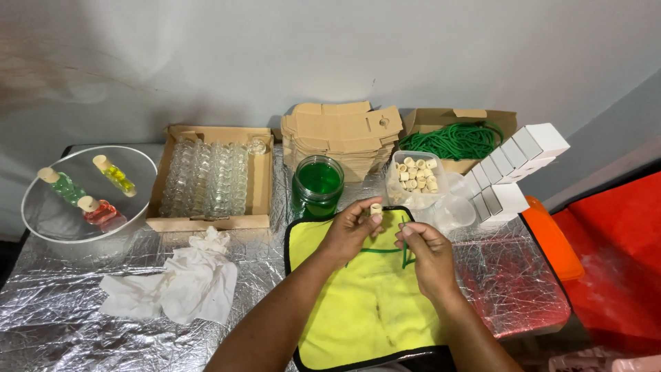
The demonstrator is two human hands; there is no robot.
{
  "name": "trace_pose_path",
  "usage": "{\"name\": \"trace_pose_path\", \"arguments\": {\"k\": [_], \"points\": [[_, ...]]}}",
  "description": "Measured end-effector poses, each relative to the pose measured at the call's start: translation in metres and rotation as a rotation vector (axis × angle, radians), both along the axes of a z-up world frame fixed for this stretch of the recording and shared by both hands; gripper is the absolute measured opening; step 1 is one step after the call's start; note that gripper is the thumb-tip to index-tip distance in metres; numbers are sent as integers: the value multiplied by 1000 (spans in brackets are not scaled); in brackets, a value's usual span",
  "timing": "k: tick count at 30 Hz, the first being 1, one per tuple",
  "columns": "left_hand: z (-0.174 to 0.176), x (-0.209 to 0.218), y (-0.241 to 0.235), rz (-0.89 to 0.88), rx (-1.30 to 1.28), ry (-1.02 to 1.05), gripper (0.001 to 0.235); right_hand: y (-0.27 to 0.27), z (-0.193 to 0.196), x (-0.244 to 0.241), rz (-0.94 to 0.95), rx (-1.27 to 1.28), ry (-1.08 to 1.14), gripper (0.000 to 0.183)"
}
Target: Filling a small perfume bottle using a syringe, inserting a stopper, and attaching a decorative green cord.
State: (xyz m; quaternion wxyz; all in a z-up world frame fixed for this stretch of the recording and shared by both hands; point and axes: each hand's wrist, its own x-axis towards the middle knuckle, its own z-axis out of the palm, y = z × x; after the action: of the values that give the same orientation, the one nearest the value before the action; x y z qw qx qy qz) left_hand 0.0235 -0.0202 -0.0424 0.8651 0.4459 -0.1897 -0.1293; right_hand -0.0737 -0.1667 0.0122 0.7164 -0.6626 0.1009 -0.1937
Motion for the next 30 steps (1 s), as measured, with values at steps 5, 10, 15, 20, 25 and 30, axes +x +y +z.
{"name": "trace_pose_path", "arguments": {"k": [5, 10, 15, 20, 25, 30], "points": [[27, -8, 16, -102, -11, 59, 46, 12, -18, 6, 7, -100, -19, 16], [16, 1, 17, -119, -22, 111, 45, 8, -40, 10, 6, -151, -38, 13], [12, 3, 16, -103, -15, 124, 46, 9, -40, 9, 17, -267, -95, 10], [8, 3, 16, -140, 42, 96, 45, 9, -35, 10, 19, -297, -126, 9], [7, 3, 15, -143, 86, 91, 44, 7, -36, 12, 30, -320, -129, 10], [9, 1, 16, -131, 123, 69, 44, 9, -32, 12, 40, -334, -143, 10]]}}
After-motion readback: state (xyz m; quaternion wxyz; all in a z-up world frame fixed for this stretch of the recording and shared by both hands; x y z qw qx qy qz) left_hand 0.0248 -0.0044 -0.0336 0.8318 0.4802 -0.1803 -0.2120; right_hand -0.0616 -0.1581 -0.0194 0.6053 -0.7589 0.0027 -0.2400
